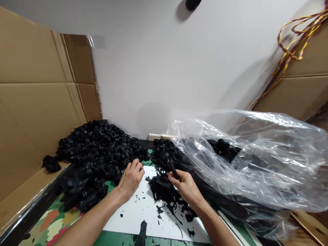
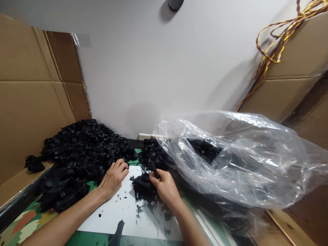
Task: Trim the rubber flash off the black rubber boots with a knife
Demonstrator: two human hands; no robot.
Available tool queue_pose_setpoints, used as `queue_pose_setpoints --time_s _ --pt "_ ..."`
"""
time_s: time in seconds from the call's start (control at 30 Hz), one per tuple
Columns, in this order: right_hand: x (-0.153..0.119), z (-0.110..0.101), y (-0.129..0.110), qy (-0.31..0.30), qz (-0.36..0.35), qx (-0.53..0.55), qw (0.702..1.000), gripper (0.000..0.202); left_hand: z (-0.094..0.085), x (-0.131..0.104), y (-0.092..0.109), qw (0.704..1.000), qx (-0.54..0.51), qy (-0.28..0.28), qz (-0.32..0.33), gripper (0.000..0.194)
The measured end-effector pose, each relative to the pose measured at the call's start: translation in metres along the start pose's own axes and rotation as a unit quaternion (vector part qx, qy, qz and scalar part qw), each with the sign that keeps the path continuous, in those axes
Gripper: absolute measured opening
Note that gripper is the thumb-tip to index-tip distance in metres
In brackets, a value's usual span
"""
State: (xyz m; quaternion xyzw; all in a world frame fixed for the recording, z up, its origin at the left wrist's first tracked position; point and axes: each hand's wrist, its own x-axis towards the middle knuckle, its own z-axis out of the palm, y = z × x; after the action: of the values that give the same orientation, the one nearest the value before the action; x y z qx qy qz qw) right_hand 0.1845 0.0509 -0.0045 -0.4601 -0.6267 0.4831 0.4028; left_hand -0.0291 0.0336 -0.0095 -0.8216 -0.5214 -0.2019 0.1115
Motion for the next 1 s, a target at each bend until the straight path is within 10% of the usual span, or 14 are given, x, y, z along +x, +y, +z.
queue_pose_setpoints --time_s 0.5,0.83,1.0 --pt "-0.002 0.005 -0.01 -0.04 0.006 0.121 0.992 0.017 -0.033 0.023 0.038 0.97 -0.201 -0.027 -0.133 0.034" --pt "-0.004 0.014 -0.019 0.083 -0.09 0.004 0.992 0.013 -0.031 0.022 0.051 0.674 -0.648 -0.052 -0.351 0.021" --pt "-0.006 0.012 -0.019 0.158 -0.07 -0.008 0.985 0.021 -0.019 0.016 0.049 0.618 -0.673 -0.003 -0.407 0.034"
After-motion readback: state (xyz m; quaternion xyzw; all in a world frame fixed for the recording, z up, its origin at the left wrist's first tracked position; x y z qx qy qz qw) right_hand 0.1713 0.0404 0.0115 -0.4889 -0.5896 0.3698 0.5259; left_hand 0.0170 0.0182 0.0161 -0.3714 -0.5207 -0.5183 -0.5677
